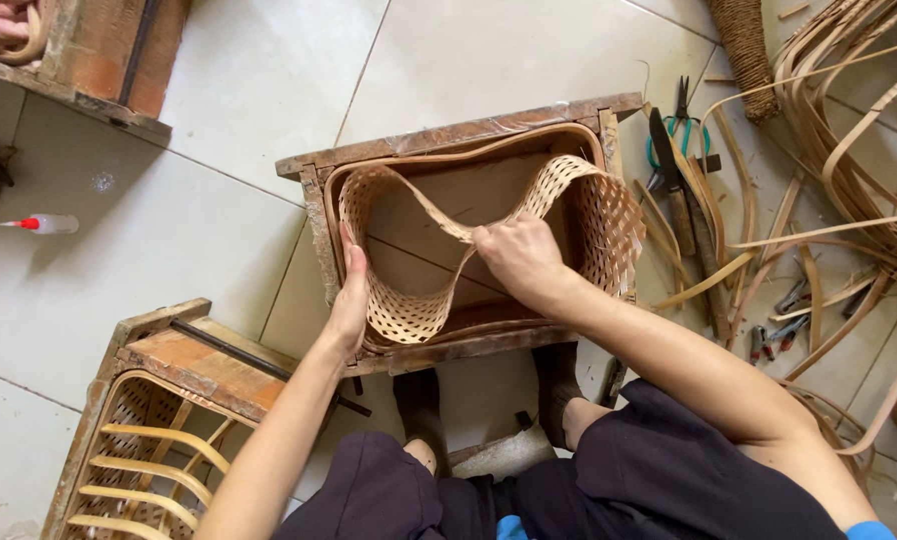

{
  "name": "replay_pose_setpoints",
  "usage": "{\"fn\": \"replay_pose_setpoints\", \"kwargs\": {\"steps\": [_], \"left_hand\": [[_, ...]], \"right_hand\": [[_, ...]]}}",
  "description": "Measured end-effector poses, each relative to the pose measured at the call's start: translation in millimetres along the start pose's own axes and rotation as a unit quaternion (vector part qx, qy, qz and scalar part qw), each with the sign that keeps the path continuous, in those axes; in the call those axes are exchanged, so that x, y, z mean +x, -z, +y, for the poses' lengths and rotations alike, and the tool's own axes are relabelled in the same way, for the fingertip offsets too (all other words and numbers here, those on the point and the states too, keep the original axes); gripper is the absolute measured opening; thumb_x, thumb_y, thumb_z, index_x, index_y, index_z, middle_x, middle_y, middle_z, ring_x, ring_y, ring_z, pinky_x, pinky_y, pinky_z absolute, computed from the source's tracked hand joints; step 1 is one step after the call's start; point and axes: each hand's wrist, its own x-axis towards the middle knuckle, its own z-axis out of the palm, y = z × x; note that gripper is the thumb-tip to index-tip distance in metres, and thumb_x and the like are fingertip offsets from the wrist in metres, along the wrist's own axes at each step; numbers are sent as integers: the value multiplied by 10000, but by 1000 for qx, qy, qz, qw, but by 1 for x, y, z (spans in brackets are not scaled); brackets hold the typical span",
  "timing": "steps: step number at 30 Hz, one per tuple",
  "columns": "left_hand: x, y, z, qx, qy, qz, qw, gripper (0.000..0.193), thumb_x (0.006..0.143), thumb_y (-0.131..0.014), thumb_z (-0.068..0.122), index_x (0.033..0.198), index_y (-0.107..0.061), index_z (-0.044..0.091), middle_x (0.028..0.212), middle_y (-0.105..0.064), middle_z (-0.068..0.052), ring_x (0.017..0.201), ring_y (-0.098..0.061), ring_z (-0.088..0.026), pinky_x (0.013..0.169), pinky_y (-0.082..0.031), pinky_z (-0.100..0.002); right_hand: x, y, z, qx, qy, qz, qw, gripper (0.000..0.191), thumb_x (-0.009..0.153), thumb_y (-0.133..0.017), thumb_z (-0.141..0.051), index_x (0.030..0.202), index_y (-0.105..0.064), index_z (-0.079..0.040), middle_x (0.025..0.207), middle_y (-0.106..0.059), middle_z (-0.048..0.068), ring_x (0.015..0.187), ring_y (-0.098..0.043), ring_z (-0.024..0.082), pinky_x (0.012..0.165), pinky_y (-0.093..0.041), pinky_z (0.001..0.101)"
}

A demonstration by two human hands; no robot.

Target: The person sits on the floor and fits a woven bamboo panel inside a rectangular basket frame, pressing and tucking its edges along the rim. They then place thin bamboo strips across the basket opening, weaving and positioning them one by one and tapping them tight with a wooden mallet.

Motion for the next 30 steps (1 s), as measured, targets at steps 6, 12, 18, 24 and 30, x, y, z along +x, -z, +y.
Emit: {"fn": "replay_pose_setpoints", "kwargs": {"steps": [6,12,18,24,30], "left_hand": [[14,1,0,52,102,37,993,1035,915,-296,757,1597,214,170,1711,210,-34,1583,88,-210,1250,-65,-414],[22,4,3,27,117,35,992,1126,883,-346,801,1592,217,131,1712,198,-53,1587,96,-209,1265,-54,-419],[22,5,-3,64,181,46,980,1192,825,-292,858,1586,218,96,1702,217,-85,1579,118,-243,1247,-68,-463],[29,-2,11,87,256,61,961,1180,856,-367,810,1592,204,87,1700,202,-122,1589,48,-282,1256,-99,-492],[-4,-13,62,349,5,23,937,1047,970,-614,591,1648,6,88,1718,63,-193,1597,-45,-368,1247,-182,-523]], "right_hand": [[13,-16,-13,-18,2,10,1000,35,846,-645,-104,822,-669,-97,720,-739,90,702,-739,244,699,-554,380],[26,-16,-12,-1,1,15,1000,36,842,-644,-97,813,-667,-98,719,-736,103,689,-737,251,698,-546,382],[36,-14,-6,-13,-7,-28,1000,56,879,-659,-66,830,-673,-89,710,-737,100,661,-731,213,697,-552,371],[40,-25,-25,-30,-3,-57,998,43,885,-652,-66,888,-693,-55,735,-744,96,659,-733,191,652,-564,361],[39,-28,-31,-5,-6,-36,999,59,896,-643,-87,871,-696,-82,737,-747,96,689,-742,216,690,-557,372]]}}
